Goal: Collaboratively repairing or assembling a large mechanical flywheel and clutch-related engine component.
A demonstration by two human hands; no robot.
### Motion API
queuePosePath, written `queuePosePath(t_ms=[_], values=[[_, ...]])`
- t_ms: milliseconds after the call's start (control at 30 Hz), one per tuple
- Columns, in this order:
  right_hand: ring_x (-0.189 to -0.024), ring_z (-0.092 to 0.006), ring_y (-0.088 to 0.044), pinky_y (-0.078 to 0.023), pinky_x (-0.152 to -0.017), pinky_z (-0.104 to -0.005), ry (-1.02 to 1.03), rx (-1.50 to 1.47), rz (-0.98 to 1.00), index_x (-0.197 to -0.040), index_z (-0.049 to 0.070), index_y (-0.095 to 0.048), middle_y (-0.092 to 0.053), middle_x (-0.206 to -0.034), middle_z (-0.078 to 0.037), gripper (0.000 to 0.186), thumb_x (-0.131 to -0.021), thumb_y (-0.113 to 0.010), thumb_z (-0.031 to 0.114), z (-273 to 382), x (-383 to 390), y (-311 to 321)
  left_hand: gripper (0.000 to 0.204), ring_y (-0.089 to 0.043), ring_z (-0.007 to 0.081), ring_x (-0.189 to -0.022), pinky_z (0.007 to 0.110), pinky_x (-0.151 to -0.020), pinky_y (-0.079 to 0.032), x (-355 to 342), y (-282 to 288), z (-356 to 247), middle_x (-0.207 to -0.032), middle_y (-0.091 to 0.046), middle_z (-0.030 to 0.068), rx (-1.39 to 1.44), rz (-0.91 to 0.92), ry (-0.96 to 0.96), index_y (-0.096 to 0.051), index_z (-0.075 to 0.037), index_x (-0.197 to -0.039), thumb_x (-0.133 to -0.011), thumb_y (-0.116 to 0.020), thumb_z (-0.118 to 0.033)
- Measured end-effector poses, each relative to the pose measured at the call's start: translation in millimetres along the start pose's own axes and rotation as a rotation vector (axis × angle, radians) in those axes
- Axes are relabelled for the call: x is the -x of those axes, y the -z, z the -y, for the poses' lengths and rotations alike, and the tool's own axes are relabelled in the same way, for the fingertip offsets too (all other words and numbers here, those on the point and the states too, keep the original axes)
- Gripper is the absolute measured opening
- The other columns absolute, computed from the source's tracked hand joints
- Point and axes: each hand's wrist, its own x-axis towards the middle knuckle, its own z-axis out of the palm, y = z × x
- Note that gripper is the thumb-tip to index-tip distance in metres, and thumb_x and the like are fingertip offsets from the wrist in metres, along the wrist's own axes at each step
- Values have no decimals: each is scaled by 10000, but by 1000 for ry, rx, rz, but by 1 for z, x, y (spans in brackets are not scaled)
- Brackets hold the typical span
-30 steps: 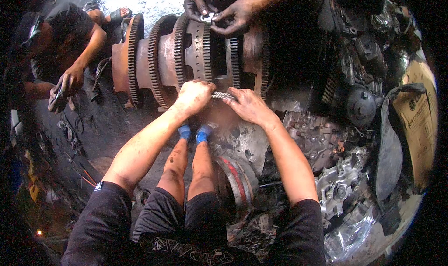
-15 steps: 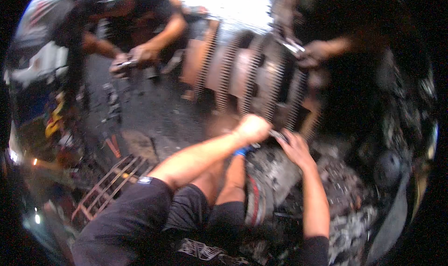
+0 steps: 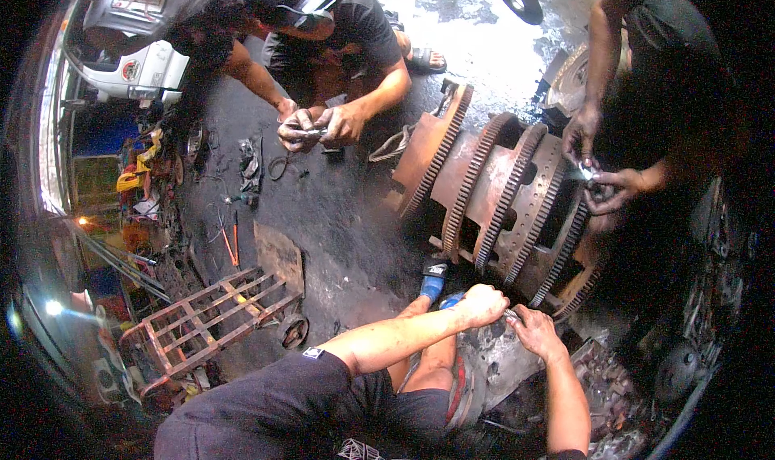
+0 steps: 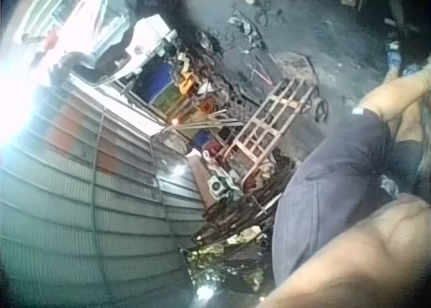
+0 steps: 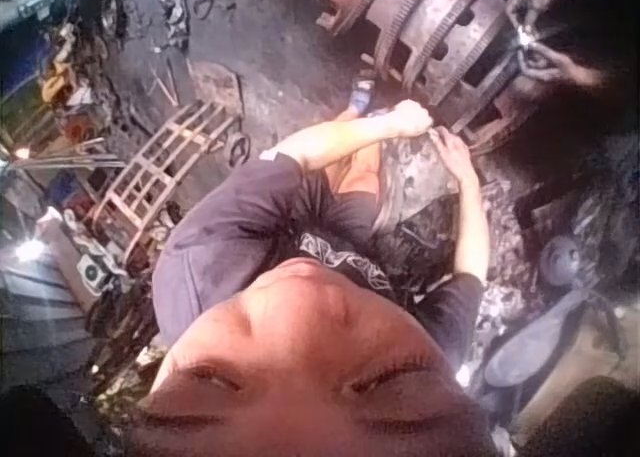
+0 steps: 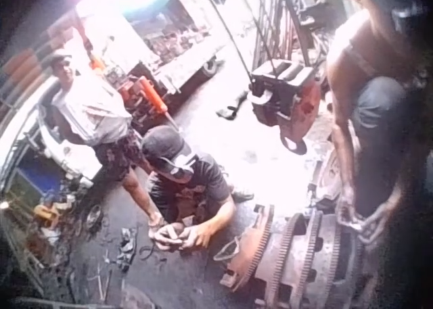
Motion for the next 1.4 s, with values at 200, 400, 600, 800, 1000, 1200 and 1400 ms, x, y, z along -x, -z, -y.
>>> queuePosePath(t_ms=[200,400,600,800,1000,1200,1400], values=[[-1021,-425,-626,-485,-895,-489,-12,-95,-117,-1180,37,-617,-672,-1047,-247,418,-920,-616,365,-6,5,-1,204,-729,300,-767,424,-698,-578,-11,4,-7,-813,-735,139,-12,-48,-7,-752,-111,-792,-823,-580,-216],[-1031,-411,-639,-499,-900,-481,-94,-114,-82,-1173,43,-624,-679,-1059,-237,450,-930,-584,421,-7,8,-4,230,-734,305,-792,444,-710,-581,-17,4,-10,-855,-742,139,9,106,50,-768,-106,-856,-823,-578,-232],[-1030,-403,-641,-501,-880,-473,-105,-196,-32,-1159,62,-638,-680,-1059,-222,408,-939,-579,401,-1,5,1,241,-731,307,-830,432,-759,-575,-15,4,-5,-874,-741,142,-19,84,2,-754,-118,-891,-863,-537,-217],[-993,-407,-653,-511,-855,-473,-106,-172,-20,-1175,59,-636,-685,-1032,-221,426,-931,-588,405,-6,8,-2,251,-716,318,-882,437,-778,-568,-17,8,-9,-898,-732,150,-20,153,-3,-723,-97,-957,-880,-529,-237],[-971,-392,-658,-510,-846,-490,-61,-167,-135,-1155,70,-636,-696,-994,-203,439,-931,-579,444,-13,9,-14,256,-718,318,-882,438,-784,-568,-17,8,-9,-904,-736,138,-43,144,-11,-724,-102,-958,-890,-514,-232],[-981,-380,-666,-518,-851,-477,-89,-164,-88,-1159,52,-642,-699,-1031,-201,454,-920,-595,435,-12,5,-14,266,-723,317,-860,441,-768,-567,-18,9,-6,-903,-737,150,-20,145,-12,-741,-112,-913,-897,-514,-249],[-961,-380,-669,-524,-841,-480,-73,-164,-150,-1146,64,-650,-705,-1000,-192,439,-917,-602,436,-14,2,-22,269,-719,314,-876,435,-779,-564,-16,10,-2,-920,-736,138,-20,130,-24,-736,-115,-926,-902,-501,-243]])
